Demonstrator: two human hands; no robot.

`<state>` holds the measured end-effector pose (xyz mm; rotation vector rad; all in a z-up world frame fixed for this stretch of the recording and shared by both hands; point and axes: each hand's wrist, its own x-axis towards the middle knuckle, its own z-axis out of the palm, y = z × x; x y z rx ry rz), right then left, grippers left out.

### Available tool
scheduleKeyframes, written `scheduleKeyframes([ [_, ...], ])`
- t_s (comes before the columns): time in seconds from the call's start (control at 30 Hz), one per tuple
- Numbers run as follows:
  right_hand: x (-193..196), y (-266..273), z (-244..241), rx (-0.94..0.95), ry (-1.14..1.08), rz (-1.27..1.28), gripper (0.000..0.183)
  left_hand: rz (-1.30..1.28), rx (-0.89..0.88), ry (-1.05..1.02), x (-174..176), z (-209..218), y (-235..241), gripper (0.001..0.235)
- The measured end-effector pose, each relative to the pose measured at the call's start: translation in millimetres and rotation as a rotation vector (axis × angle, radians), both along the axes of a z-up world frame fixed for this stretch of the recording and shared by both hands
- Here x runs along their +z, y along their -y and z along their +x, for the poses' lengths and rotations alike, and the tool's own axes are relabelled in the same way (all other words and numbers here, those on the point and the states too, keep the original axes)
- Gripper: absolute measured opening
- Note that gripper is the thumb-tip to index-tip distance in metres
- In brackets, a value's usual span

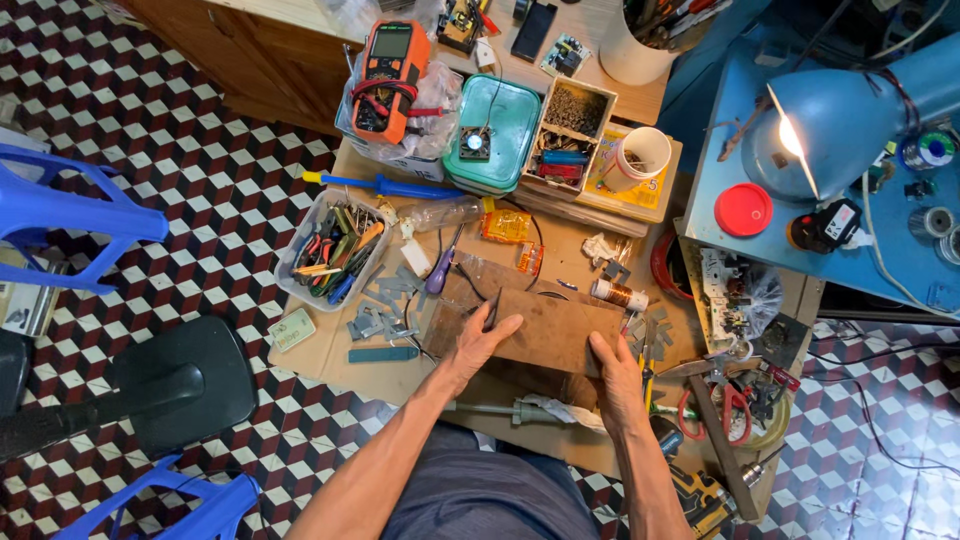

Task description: The person scrapes a small metal piece on a wooden board using a utility knife, then retrieves an orange handheld device from a stool and works on its internal components with a screwdriver. The person retrieves a small bottle from a refrigerator, opens it, and applies liquid to the device before continuing to adjust internal parts.

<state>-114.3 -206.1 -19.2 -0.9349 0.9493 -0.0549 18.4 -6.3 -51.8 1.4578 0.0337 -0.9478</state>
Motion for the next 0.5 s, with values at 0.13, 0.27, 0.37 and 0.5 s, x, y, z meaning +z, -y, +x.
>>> scheduleKeyframes([
  [0.13, -5.5, -3.6, -1.4, -0.068, -0.032, -0.002, 0.049, 0.035, -0.017, 0.052, 11.2, 1.3, 4.8, 0.067],
  [0.27, -4.7, -9.9, 3.4, -0.003, -0.175, -0.170, 0.049, -0.052, 0.025, 0.126, 10.9, 11.3, 11.2, 0.071],
  [0.37, 17.3, -13.4, -10.8, 0.182, -0.183, -0.779, 0.053, 0.168, 0.112, 0.363, 13.5, 1.6, 3.4, 0.078],
  [0.5, 72.0, 11.0, -27.7, 0.270, -0.112, -1.098, 0.055, 0.160, 0.503, 0.555, 32.1, -29.3, 16.9, 0.056],
])
